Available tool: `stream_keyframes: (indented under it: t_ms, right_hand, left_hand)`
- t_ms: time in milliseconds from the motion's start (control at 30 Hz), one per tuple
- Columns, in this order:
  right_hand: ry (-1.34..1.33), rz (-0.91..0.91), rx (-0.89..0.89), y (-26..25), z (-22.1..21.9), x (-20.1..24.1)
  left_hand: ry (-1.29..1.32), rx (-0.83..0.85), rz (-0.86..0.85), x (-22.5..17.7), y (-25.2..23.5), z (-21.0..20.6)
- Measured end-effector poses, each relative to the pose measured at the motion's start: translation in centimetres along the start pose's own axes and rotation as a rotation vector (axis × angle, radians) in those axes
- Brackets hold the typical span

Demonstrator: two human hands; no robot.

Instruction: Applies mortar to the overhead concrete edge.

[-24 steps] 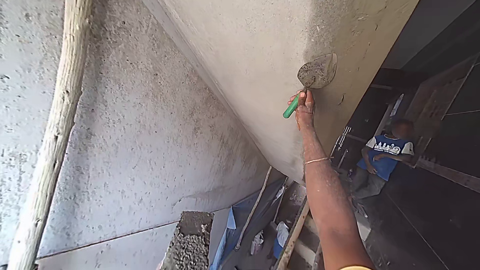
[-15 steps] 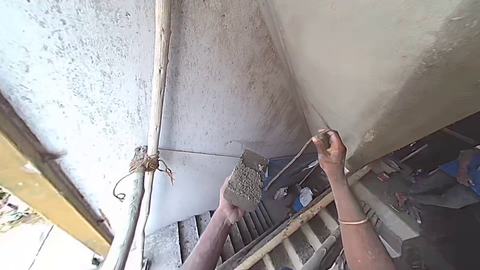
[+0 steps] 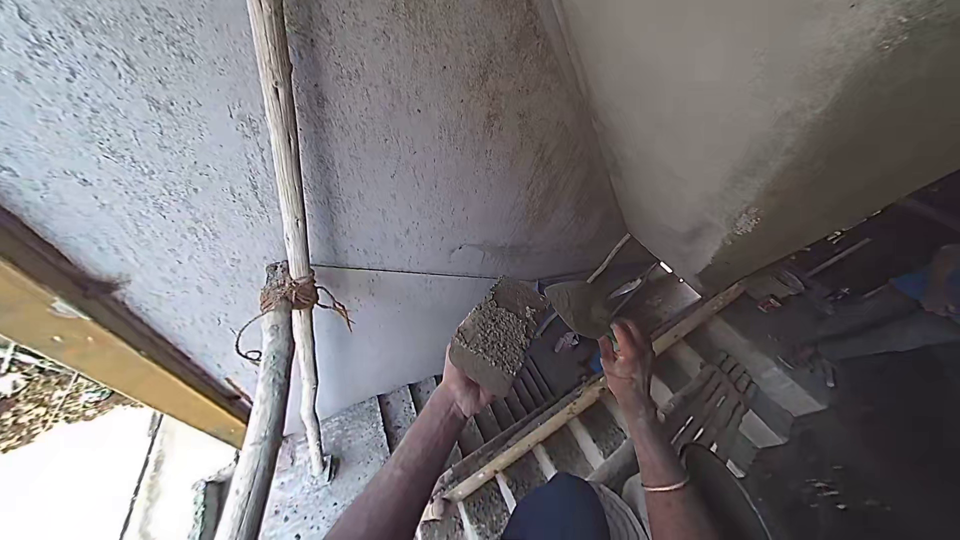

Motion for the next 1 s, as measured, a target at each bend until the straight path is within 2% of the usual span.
stream_keyframes:
  t_ms: [467,1000]
  right_hand:
    - [-0.114,0.048,-0.019,3.3,-1.5,-1.3]
    - [-0.163,0.076,0.008,4.5,-1.9,-1.9]
  left_hand:
    - [-0.059,0.041,0.069,1.7,-0.7,0.1]
    - [-0.071,-0.056,0.069,2.3,-1.2,0.4]
Point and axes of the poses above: each hand's wrist, its own y-axis away from the middle knuckle, its own z-axis out of the back of the hand, x = y × z, the point moved 5 cm from there along -y, towards the middle knuckle, and after that the axes turned 1 degree about x, right-handed, at the moved point
